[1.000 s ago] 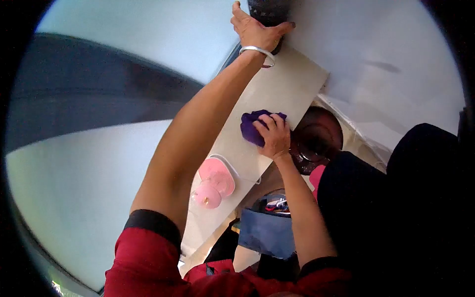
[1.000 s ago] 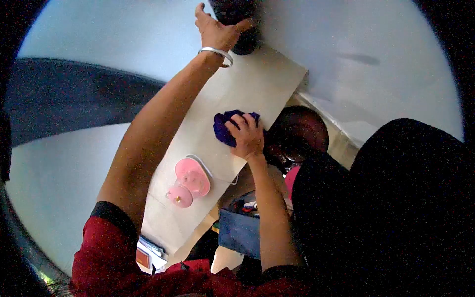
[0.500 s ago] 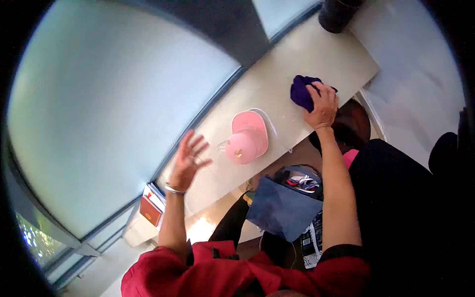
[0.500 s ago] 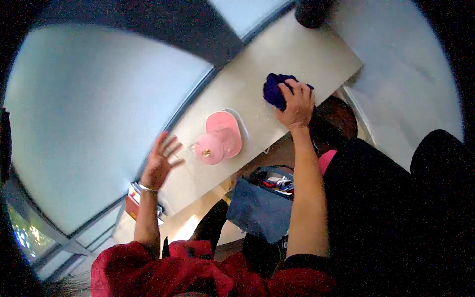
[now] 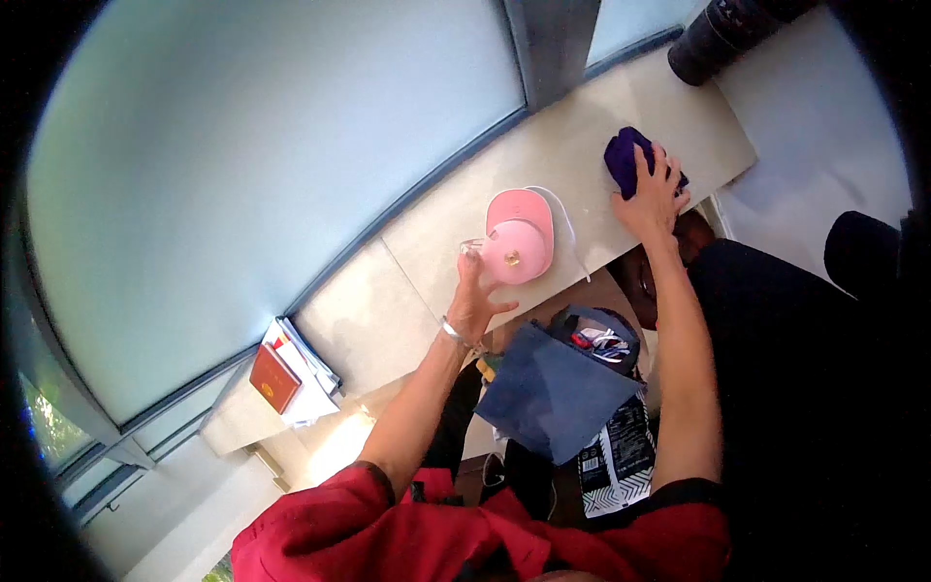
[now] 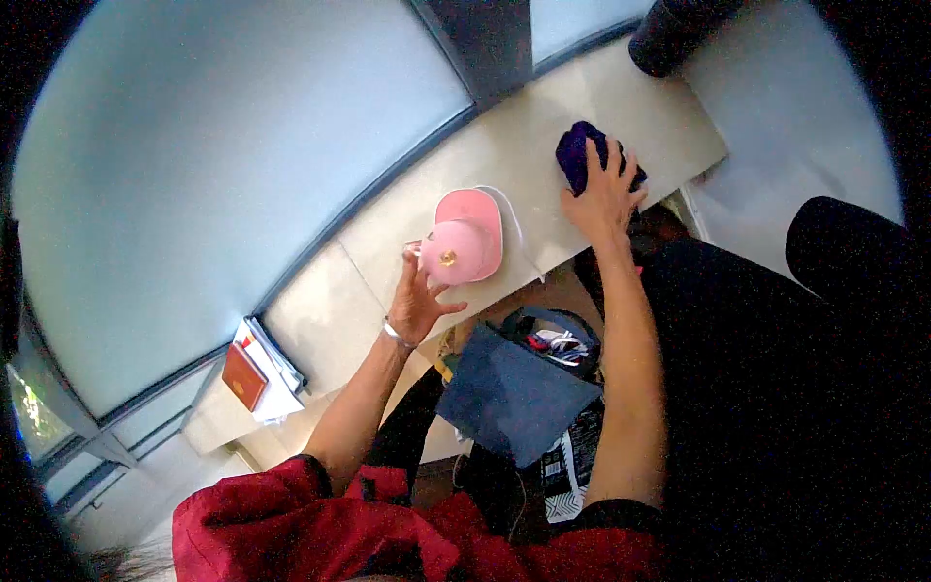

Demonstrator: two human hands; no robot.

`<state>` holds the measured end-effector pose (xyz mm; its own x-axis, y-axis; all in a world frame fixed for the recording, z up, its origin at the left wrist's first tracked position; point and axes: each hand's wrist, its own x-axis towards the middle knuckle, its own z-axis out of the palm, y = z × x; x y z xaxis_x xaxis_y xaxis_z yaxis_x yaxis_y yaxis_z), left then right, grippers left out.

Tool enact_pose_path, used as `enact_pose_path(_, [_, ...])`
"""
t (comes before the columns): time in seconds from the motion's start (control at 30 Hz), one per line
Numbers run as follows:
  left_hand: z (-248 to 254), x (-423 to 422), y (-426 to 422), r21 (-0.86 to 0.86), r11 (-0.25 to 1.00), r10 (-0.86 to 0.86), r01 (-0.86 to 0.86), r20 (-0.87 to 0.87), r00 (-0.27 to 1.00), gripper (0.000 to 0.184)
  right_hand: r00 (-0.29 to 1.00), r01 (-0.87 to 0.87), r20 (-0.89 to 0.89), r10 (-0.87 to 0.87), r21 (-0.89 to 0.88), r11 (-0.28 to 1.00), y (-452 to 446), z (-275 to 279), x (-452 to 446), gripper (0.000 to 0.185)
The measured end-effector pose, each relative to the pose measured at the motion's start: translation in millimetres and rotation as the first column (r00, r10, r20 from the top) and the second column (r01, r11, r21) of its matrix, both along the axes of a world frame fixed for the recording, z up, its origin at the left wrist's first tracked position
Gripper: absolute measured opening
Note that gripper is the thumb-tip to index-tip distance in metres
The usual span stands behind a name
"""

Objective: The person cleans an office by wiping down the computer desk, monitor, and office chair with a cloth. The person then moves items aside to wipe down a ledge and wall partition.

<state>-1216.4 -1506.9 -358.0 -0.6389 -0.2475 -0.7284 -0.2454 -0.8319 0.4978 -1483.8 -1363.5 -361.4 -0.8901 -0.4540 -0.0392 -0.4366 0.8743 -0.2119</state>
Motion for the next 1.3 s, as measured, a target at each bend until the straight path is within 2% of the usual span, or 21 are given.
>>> enact_pose_path(0.03, [11,-8,-2,-0.029,0.999,-0.033,0.035,0.053,0.998,0.098,0.987,-0.056,-0.153,0.058,0.018,0.998,-2,9,8,0.066])
enact_pose_path(0.07, [18,-13,-5,-0.056,0.996,-0.061,0.068,0.106,0.993,0.099,0.985,-0.067,-0.158,0.069,0.018,0.998,-4,14,18,0.066])
enact_pose_path(0.13, [20,-17,-10,-0.067,0.993,-0.084,0.095,0.147,0.986,0.099,0.982,-0.163,-0.144,0.119,-0.346,0.924,-9,19,42,0.059])
enact_pose_path(0.2, [21,-20,-13,-0.069,0.989,-0.118,0.133,0.192,0.974,0.099,0.945,0.028,0.260,0.198,-0.667,0.745,-19,-12,75,0.053])
enact_pose_path(0.27, [21,-22,-18,-0.148,0.955,-0.221,0.257,0.221,0.950,0.109,0.849,0.280,0.513,0.129,-0.642,0.714,-35,-24,97,0.053])
enact_pose_path(0.3, [16,-22,-21,-0.149,0.956,-0.216,0.251,0.219,0.952,0.109,0.849,0.274,0.511,0.134,-0.643,0.715,-39,-24,103,0.053])
enact_pose_path(0.37, [1,-21,-24,-0.193,0.938,-0.239,0.289,0.248,0.939,0.095,0.714,0.450,0.694,0.097,-0.561,0.695,-47,-21,116,0.058])
enact_pose_path(0.4, [-5,-19,-26,-0.190,0.939,-0.238,0.288,0.249,0.939,0.095,0.712,0.450,0.695,0.096,-0.558,0.697,-51,-23,122,0.058])
enact_pose_path(0.47, [-6,-22,-26,-0.230,0.930,-0.226,0.286,0.254,0.940,0.087,0.703,0.559,0.707,0.070,-0.611,0.560,-54,-31,132,0.063])
enact_pose_path(0.5, [-5,-22,-24,-0.225,0.931,-0.230,0.287,0.249,0.941,0.087,0.706,0.558,0.706,0.064,-0.609,0.563,-54,-34,136,0.063])
enact_pose_path(0.57, [13,-30,-22,-0.176,0.971,-0.135,0.163,0.163,0.977,0.078,0.745,0.474,0.664,0.062,-0.593,0.650,-51,-35,142,0.064])
enact_pose_path(0.67, [-15,-17,-19,-0.098,0.989,-0.105,0.109,0.042,0.994,0.071,0.725,0.487,0.685,0.072,-0.583,0.650,-49,-35,151,0.065])
enact_pose_path(0.7, [-23,-10,-15,-0.111,0.988,-0.098,0.104,0.059,0.993,0.071,0.776,0.421,0.624,0.095,-0.624,0.658,-49,-42,157,0.065])
enact_pose_path(0.73, [-26,-6,-12,-0.123,0.987,-0.091,0.099,0.075,0.993,0.071,0.776,0.422,0.624,0.091,-0.621,0.661,-49,-39,160,0.065])
enact_pose_path(0.8, [5,-8,-9,-0.190,0.981,0.050,-0.033,0.086,0.995,0.070,0.752,0.451,0.648,0.123,-0.642,0.620,-52,-30,167,0.065])
enact_pose_path(0.83, [11,-7,-10,-0.191,0.981,0.052,-0.039,0.065,0.997,0.073,0.761,0.447,0.634,0.137,-0.666,0.596,-54,-27,170,0.064])
enact_pose_path(0.97, [0,11,-16,-0.234,0.968,0.105,-0.092,0.043,0.994,0.074,0.750,0.450,0.643,0.156,-0.669,0.592,-66,-30,184,0.062])
enact_pose_path(1.07, [5,23,-21,-0.252,0.962,0.131,-0.108,0.077,0.988,0.073,0.736,0.394,0.649,0.193,-0.642,0.658,-72,-26,193,0.059])
enact_pose_path(1.17, [9,31,-22,-0.225,0.957,0.196,-0.181,0.047,0.979,0.072,0.770,0.351,0.611,0.186,-0.648,0.676,-77,-25,199,0.061])
enact_pose_path(1.23, [6,36,-23,-0.095,0.952,0.291,-0.291,-0.017,0.957,0.073,0.711,0.353,0.666,0.225,-0.615,0.705,-75,-26,201,0.062])
enact_pose_path(1.3, [2,38,-20,-0.116,0.945,0.308,-0.307,-0.003,0.951,0.074,0.709,0.339,0.664,0.238,-0.617,0.710,-73,-26,202,0.062])
